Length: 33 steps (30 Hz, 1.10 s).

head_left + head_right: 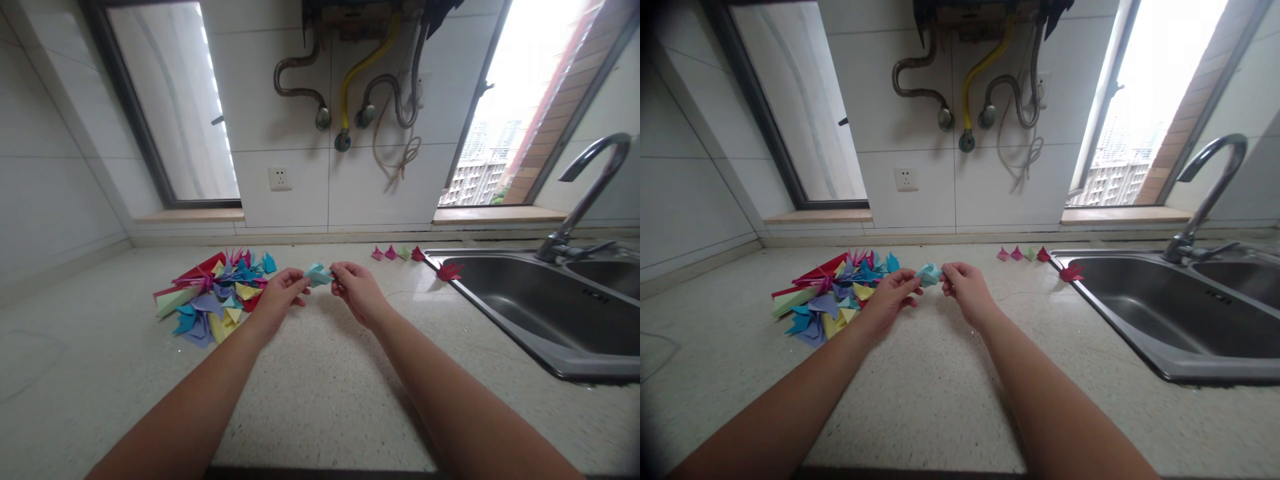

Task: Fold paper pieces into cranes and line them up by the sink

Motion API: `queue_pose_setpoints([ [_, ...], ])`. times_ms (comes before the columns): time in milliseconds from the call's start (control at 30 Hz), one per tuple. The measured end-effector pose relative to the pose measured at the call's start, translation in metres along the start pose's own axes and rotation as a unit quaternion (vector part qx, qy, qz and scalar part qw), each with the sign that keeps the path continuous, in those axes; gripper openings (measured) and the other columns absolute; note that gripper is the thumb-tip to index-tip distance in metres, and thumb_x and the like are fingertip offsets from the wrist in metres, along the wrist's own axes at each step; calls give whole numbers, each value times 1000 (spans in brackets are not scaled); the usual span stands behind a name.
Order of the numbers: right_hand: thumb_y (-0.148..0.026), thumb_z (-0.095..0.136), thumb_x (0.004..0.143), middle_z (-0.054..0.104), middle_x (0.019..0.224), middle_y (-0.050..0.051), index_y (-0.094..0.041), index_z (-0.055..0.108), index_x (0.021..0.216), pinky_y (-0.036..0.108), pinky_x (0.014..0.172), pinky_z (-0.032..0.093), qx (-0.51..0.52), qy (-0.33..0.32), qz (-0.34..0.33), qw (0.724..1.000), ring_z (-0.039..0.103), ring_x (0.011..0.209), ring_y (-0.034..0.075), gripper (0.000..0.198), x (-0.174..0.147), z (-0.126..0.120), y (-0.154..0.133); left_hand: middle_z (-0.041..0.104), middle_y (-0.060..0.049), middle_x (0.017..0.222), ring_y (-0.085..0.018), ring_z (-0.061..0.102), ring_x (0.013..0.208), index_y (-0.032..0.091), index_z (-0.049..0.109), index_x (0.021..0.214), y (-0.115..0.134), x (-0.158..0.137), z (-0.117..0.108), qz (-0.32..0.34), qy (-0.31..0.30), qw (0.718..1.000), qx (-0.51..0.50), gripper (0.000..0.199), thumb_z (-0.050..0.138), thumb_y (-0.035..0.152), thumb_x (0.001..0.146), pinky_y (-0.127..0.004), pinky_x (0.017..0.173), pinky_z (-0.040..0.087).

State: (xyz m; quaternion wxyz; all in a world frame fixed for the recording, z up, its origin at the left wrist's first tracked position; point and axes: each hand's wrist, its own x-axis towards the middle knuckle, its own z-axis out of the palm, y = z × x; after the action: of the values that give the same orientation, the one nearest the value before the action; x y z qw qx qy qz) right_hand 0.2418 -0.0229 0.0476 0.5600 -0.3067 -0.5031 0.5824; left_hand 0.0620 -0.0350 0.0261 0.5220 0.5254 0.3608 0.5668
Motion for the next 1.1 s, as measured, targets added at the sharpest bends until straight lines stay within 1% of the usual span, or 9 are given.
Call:
queue_pose_setpoints([
  [133, -45, 72, 76, 61, 75, 4, -13, 64, 86, 24, 54, 39, -34, -7, -14, 999, 50, 59, 9, 34, 2, -2, 3, 61, -3, 86, -13, 60, 75, 15, 59, 94, 0, 0, 0, -3, 9, 1000, -7, 39, 77, 41, 72, -19, 52, 46],
  [233, -44, 69, 78, 62, 76, 4, -14, 63, 86, 26, 57, 41, -98, -16, -39, 994, 52, 60, 10, 32, 3, -4, 6, 61, -4, 89, -13, 61, 76, 16, 58, 96, -1, 0, -1, -5, 11, 1000, -14, 40, 77, 42, 73, -19, 53, 46],
  [433, -39, 70, 76, 64, 76, 4, -15, 63, 85, 27, 60, 44, -162, -29, -65, 984, 55, 64, 12, 27, 3, -4, 8, 60, -5, 93, -12, 59, 77, 16, 57, 100, -2, 0, -1, -26, 3, 999, -31, 39, 75, 41, 77, -18, 53, 46],
  [667, -39, 69, 76, 64, 72, 4, -14, 62, 82, 25, 55, 43, -191, 7, -86, 978, 54, 59, 11, 27, 2, -5, 8, 60, -8, 104, -11, 58, 80, 15, 58, 106, -4, -3, 1, -89, -50, 995, -12, 39, 68, 45, 82, -17, 54, 46],
  [800, -40, 67, 76, 63, 68, 3, -14, 62, 81, 24, 51, 39, -233, 65, -107, 964, 52, 55, 11, 26, 9, -15, 7, 61, -8, 101, -12, 59, 77, 16, 57, 106, -13, -3, -1, -142, -71, 987, 29, 40, 67, 46, 82, -19, 53, 46],
  [867, -40, 65, 78, 64, 67, 3, -15, 63, 80, 25, 53, 40, -283, 109, -137, 943, 54, 56, 12, 26, 14, -27, 4, 61, -8, 97, -14, 59, 76, 15, 57, 103, -18, -2, -1, -147, -94, 983, 60, 39, 67, 46, 82, -20, 51, 46],
  [933, -40, 63, 79, 65, 70, 3, -15, 64, 80, 26, 59, 42, -350, 159, -173, 907, 57, 61, 14, 25, 19, -45, -3, 60, -8, 93, -14, 59, 74, 14, 57, 101, -23, -1, -2, -143, -117, 979, 88, 38, 66, 46, 82, -21, 50, 45],
  [1033, -39, 60, 82, 68, 76, 4, -17, 65, 81, 28, 69, 43, -460, 238, -206, 830, 61, 71, 16, 22, 23, -81, -16, 60, -7, 90, -15, 59, 73, 14, 57, 100, -26, 0, -3, -132, -142, 973, 123, 36, 64, 44, 83, -22, 52, 45],
  [1100, -38, 58, 83, 69, 79, 5, -18, 65, 83, 28, 71, 42, -514, 296, -190, 782, 62, 74, 18, 21, 25, -105, -25, 60, -6, 88, -14, 59, 73, 14, 57, 101, -28, 0, -3, -128, -154, 970, 134, 35, 64, 44, 83, -22, 52, 44],
])
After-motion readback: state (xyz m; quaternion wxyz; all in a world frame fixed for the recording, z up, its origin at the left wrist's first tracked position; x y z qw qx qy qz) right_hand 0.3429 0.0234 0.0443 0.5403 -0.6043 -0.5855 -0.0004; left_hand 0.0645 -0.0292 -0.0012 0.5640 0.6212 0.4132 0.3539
